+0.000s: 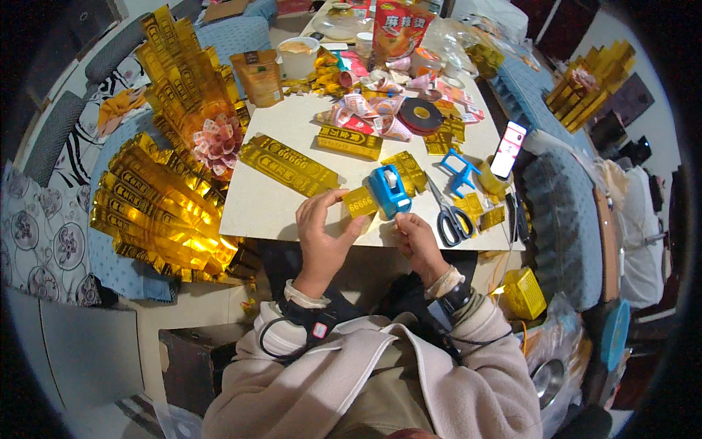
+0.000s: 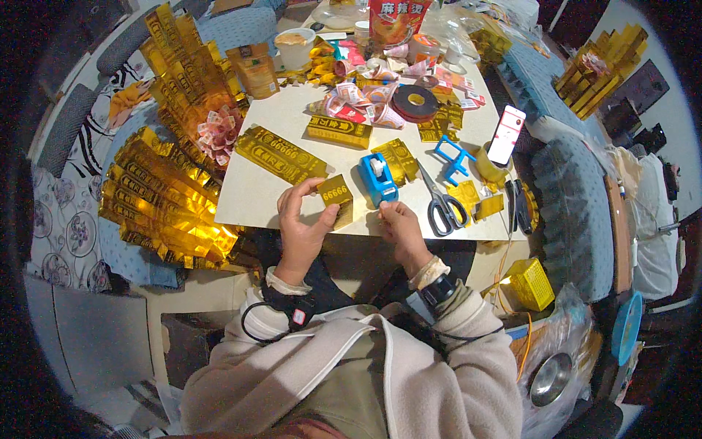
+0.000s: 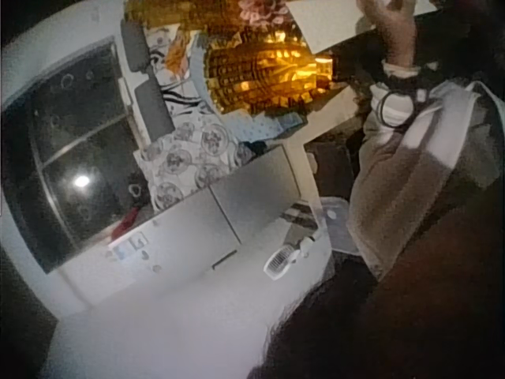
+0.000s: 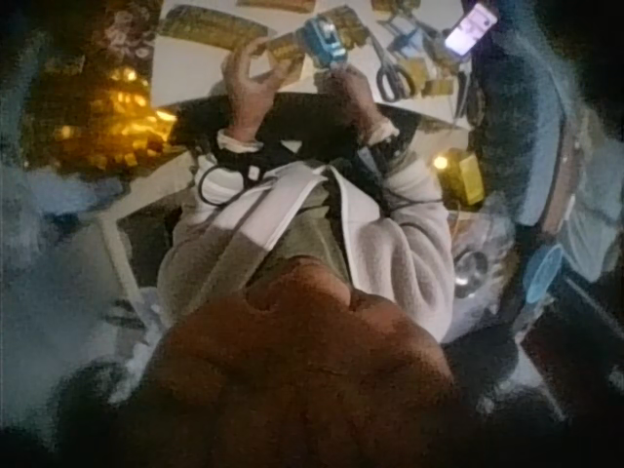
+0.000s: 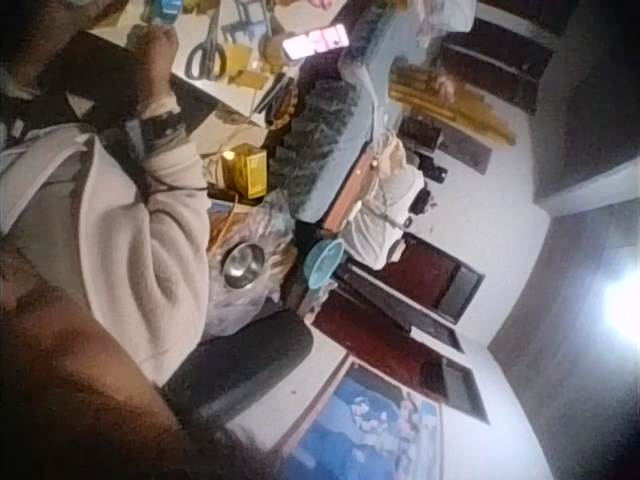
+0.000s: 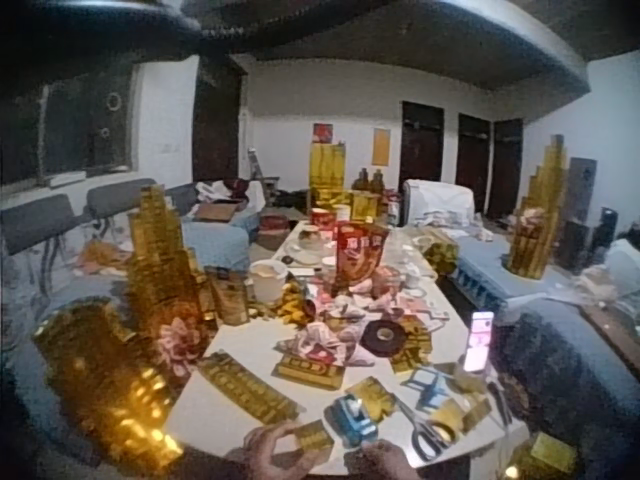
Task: The person cuts a sheet of gold-colored paper with scissors, folds it into a rectangular bar shape, and secures the edges with a tape dispenser. The finished paper bar is placed on the table among other similar items.
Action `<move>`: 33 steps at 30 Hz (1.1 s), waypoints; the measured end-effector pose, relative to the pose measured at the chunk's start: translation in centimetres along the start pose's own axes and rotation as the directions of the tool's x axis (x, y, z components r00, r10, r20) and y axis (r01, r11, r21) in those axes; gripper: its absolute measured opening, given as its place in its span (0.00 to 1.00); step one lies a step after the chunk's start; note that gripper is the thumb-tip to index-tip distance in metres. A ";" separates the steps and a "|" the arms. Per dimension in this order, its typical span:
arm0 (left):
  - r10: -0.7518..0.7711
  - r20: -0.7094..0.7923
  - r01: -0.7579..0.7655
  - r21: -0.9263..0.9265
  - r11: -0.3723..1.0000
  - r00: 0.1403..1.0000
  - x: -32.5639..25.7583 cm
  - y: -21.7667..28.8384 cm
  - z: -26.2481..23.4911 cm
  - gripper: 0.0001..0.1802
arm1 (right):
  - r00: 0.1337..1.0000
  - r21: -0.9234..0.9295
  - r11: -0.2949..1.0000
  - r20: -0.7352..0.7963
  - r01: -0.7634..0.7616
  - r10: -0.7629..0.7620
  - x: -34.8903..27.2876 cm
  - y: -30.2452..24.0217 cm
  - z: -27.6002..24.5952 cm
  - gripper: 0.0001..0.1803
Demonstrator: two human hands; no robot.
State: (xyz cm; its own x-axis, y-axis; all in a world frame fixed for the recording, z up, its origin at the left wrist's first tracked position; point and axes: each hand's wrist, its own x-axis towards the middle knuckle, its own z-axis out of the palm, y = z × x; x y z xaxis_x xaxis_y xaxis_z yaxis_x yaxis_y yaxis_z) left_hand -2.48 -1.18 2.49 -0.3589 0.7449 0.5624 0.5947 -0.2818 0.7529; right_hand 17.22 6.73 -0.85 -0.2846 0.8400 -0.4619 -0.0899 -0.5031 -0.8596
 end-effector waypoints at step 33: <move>0.008 0.000 -0.008 -0.004 1.000 1.000 -0.1 -0.2 0.0 0.26 | 0.780 -0.023 0.805 0.265 0.593 -0.567 -4.9 -3.5 4.1 0.07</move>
State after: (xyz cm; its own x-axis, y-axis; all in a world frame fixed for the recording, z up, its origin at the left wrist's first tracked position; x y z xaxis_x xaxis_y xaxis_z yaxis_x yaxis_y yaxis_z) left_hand -2.58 -1.16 2.31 -0.3538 0.7430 0.5682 0.5947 -0.2902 0.7497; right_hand 15.03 3.56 5.26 -0.4244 0.8864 0.1848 -0.2189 0.0976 -0.9709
